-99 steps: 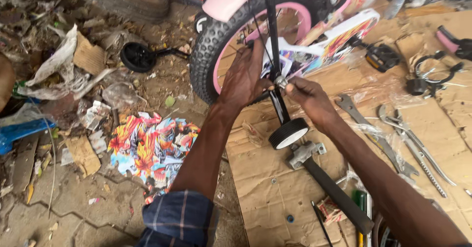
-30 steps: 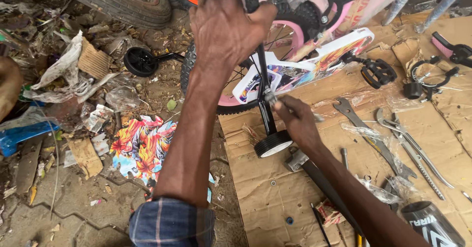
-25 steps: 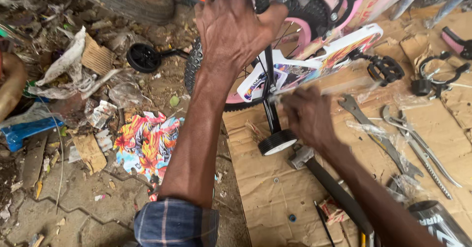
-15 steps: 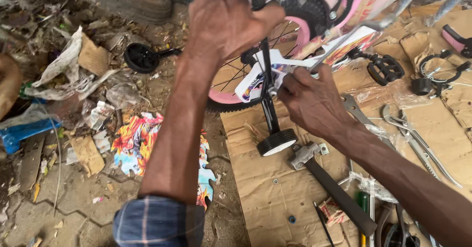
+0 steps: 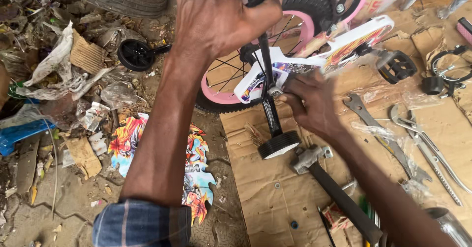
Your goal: The person attaches a training wheel to the rear axle of a pink children's bicycle. They position the wheel, insert a bolt, and use a hammer and wrench to secure the assembly.
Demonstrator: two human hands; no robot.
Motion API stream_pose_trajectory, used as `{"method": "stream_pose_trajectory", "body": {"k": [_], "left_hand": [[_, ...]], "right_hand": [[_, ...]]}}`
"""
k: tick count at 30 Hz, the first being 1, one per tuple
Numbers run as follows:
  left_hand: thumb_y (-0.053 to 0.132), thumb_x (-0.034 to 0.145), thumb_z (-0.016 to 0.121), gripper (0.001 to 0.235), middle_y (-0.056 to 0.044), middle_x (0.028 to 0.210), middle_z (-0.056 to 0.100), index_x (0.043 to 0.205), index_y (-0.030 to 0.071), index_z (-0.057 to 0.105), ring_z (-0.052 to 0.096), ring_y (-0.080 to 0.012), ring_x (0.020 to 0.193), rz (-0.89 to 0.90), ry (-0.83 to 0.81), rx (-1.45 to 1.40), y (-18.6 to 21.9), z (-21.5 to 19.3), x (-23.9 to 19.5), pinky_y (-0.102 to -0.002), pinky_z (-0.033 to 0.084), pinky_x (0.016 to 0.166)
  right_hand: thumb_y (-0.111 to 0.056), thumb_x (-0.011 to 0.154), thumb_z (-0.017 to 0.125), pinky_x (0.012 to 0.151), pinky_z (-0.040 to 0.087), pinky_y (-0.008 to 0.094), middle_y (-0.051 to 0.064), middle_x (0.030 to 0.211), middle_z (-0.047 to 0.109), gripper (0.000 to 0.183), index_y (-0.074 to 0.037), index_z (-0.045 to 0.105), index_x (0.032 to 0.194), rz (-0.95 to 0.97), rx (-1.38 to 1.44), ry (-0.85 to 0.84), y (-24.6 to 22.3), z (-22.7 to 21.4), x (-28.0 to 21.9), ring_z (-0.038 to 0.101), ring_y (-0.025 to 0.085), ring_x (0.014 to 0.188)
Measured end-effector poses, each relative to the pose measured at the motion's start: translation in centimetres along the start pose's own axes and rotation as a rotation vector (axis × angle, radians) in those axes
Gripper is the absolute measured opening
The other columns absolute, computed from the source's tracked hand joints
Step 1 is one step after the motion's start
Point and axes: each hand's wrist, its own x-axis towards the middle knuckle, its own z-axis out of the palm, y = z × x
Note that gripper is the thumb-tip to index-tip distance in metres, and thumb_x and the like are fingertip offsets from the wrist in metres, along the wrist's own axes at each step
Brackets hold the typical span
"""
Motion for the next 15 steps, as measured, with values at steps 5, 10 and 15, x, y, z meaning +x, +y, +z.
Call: {"method": "stream_pose_trajectory", "body": {"k": [5,10,15], "left_hand": [[0.059,0.085,0.073,0.058,-0.018,0.080,0.074,0.111,0.008,0.072,0.073,-0.0390,0.073,-0.047,-0.051,0.015,0.0,0.1,-0.1,-0.052,0.055,0.068],[0.069,0.083,0.070,0.066,-0.023,0.084,0.073,0.106,0.007,0.072,0.072,-0.0406,0.083,-0.142,-0.153,0.053,0.3,-0.1,0.3,-0.051,0.055,0.078],[0.062,0.084,0.072,0.062,-0.020,0.087,0.076,0.109,0.005,0.073,0.072,-0.0406,0.084,-0.039,-0.035,0.031,-0.1,0.3,-0.6,-0.055,0.053,0.074]], "right_hand": [[-0.022,0.104,0.065,0.082,0.043,0.029,-0.001,0.088,0.056,0.020,-0.006,0.065,0.092,0.337,0.778,0.050,3.7,5.3,-2.8,0.050,0.010,0.087],[-0.020,0.097,0.066,0.077,0.044,0.032,0.002,0.085,0.060,0.020,-0.011,0.074,0.114,0.244,0.518,-0.093,2.8,2.0,-2.9,0.052,0.014,0.083],[-0.013,0.084,0.072,0.079,0.039,0.047,0.000,0.096,0.070,0.011,-0.012,0.076,0.093,-0.186,-0.302,-0.035,-1.7,-3.0,-1.1,0.057,0.023,0.093]]}}
